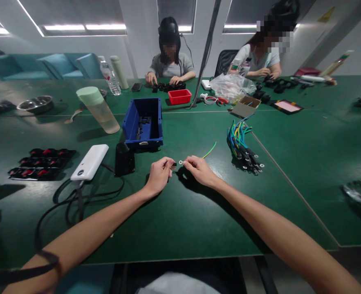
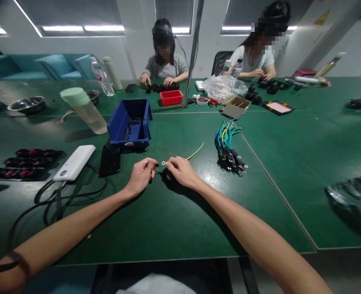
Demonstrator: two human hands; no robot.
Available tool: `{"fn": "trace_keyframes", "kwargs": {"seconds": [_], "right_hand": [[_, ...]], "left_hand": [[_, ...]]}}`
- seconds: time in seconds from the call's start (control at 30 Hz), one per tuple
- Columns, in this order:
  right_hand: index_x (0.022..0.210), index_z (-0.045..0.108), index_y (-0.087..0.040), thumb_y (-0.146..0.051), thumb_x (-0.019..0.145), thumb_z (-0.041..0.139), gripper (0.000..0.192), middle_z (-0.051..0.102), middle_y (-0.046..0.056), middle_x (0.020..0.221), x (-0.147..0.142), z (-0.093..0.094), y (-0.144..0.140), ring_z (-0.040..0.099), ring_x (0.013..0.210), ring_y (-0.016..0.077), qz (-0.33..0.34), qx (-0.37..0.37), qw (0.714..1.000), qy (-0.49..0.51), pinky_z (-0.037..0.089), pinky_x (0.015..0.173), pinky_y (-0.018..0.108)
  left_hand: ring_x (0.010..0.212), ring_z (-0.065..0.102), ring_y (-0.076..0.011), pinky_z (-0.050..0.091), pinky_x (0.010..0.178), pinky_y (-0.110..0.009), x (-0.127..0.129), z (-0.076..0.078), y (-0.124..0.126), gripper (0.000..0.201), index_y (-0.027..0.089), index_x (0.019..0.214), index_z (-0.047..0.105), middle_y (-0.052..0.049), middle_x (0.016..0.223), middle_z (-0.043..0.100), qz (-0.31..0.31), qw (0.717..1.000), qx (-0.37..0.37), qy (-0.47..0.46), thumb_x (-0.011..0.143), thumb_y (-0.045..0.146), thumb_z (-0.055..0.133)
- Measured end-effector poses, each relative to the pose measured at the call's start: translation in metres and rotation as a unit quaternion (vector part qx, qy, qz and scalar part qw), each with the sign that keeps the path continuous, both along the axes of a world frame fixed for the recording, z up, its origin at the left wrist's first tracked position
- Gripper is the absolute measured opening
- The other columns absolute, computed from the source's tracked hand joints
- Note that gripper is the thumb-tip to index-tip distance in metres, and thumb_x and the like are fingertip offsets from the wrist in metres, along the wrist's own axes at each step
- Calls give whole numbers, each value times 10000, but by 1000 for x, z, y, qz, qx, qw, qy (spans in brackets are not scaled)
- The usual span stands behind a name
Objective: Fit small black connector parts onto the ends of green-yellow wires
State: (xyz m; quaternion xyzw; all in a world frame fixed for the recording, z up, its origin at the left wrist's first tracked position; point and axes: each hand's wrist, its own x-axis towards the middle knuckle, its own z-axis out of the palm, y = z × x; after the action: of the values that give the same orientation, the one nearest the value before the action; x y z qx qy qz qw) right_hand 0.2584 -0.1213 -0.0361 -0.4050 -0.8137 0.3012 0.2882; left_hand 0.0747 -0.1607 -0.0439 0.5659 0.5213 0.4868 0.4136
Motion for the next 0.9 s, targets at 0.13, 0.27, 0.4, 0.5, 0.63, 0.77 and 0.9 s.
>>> {"fn": "trace_keyframes", "kwargs": {"seconds": [0.13, 0.27, 0.4, 0.5, 0.63, 0.77, 0.9], "right_hand": [[697, 527, -191, -394, 924, 415, 325, 478, -29, 623, -2, 2, -5, 448, 611, 121, 6, -17, 1000, 22, 313, 596, 248], [670, 503, -190, -401, 914, 423, 332, 466, -29, 617, -4, 2, -8, 436, 607, 120, 19, -32, 999, 34, 310, 589, 246], [657, 495, -191, -409, 898, 430, 332, 464, -29, 607, -4, -1, -6, 431, 597, 119, 18, -52, 997, 48, 309, 574, 243], [661, 505, -186, -407, 887, 442, 323, 460, -32, 598, -3, -3, -5, 421, 586, 115, 15, -61, 997, 54, 302, 559, 240], [647, 500, -182, -411, 882, 446, 333, 429, -40, 576, -3, -3, -5, 391, 561, 106, 16, -81, 994, 65, 284, 542, 236], [635, 498, -180, -420, 877, 454, 343, 406, -49, 553, -4, -4, -5, 359, 533, 97, 20, -107, 991, 84, 265, 521, 232], [657, 545, -173, -419, 869, 462, 336, 443, -44, 553, -4, -4, -5, 377, 529, 98, 15, -112, 991, 77, 274, 523, 231]], "left_hand": [[452, 468, -92, 345, 416, -203, -1, 1, 0, 268, 194, 837, 614, 7, 614, 577, 6, 1000, 4, 5, 847, 454, 551], [464, 469, -94, 348, 434, -205, -1, 1, 0, 236, 195, 846, 619, 20, 578, 558, 8, 1000, 18, 11, 848, 424, 562], [465, 475, -100, 351, 435, -209, -1, 1, -1, 223, 199, 843, 629, 24, 557, 545, 17, 999, 23, 16, 839, 415, 573], [448, 471, -103, 353, 424, -211, -1, 2, -2, 233, 201, 851, 635, 26, 540, 535, 13, 1000, 12, 9, 830, 426, 579], [429, 464, -97, 362, 417, -210, 0, 2, -2, 257, 196, 871, 641, 26, 530, 537, -9, 1000, 5, -3, 829, 441, 579], [438, 470, -90, 366, 416, -202, 0, 1, -1, 249, 191, 896, 645, 22, 548, 554, -10, 1000, 4, -10, 830, 425, 585], [460, 493, -90, 368, 417, -195, 0, 0, -1, 229, 196, 918, 645, 16, 581, 575, -9, 1000, 2, -27, 813, 397, 613]]}}
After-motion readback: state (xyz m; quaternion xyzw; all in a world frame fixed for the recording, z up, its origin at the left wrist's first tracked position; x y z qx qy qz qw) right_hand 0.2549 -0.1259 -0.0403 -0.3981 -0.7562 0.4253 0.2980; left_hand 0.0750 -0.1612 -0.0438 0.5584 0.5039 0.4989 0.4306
